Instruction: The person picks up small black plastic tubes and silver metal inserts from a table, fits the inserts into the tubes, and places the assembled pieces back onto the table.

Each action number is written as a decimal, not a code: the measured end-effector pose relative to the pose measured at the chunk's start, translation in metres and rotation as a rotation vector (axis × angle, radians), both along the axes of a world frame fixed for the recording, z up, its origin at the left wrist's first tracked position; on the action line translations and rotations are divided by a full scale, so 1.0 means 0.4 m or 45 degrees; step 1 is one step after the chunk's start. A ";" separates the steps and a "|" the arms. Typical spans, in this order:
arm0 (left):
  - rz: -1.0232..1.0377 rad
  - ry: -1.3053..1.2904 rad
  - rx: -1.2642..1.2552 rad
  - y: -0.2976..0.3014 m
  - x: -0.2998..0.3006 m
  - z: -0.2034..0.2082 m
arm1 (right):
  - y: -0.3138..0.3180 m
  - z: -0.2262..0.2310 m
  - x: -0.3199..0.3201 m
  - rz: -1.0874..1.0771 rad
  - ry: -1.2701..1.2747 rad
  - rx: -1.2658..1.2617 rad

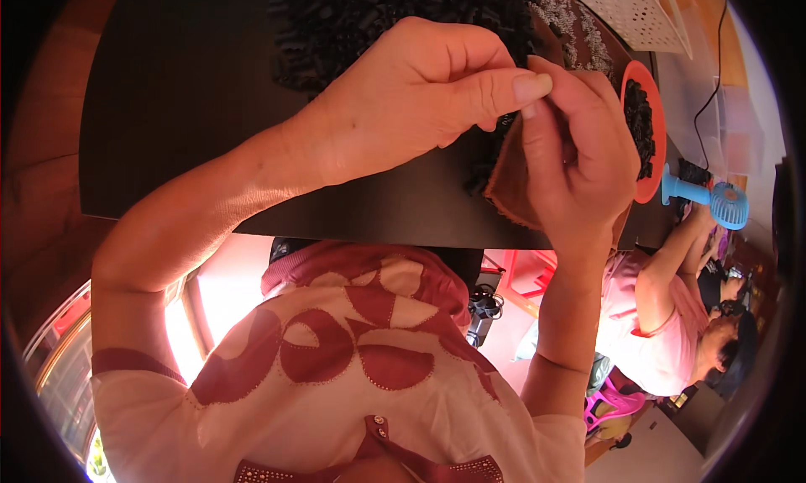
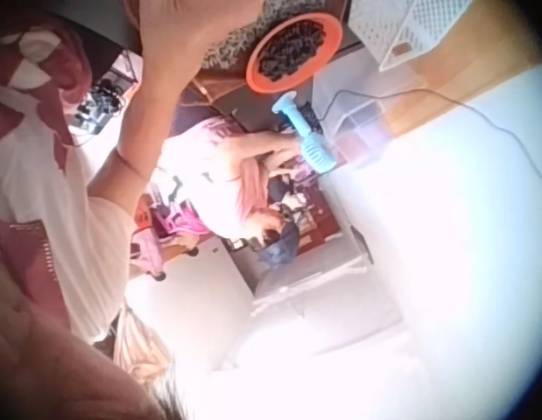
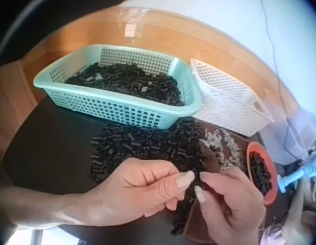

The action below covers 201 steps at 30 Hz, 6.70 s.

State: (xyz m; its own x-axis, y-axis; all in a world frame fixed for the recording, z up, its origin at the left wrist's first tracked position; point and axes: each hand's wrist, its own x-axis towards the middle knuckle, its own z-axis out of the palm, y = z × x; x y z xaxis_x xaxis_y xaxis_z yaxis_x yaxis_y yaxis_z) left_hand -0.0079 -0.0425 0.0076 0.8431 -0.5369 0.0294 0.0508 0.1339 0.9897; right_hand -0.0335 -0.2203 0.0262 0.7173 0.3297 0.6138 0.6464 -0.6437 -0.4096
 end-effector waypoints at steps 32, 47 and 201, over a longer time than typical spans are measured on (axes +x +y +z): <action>-0.327 0.306 -0.414 0.003 -0.012 -0.002 | -0.005 0.018 -0.046 0.286 0.274 0.492; -0.179 0.377 -0.414 -0.004 -0.011 -0.005 | -0.280 0.036 -0.038 -0.377 0.600 -0.376; -0.215 -0.012 -0.215 0.013 -0.024 -0.018 | 0.033 -0.035 -0.116 0.243 0.575 0.845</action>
State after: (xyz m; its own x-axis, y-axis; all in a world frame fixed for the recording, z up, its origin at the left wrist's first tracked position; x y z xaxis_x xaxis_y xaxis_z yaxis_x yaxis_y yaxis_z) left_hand -0.0175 -0.0373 0.0004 0.7410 -0.6571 0.1384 0.0772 0.2881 0.9545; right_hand -0.0797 -0.2069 0.0123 0.9100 0.1412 0.3898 0.4021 -0.0720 -0.9128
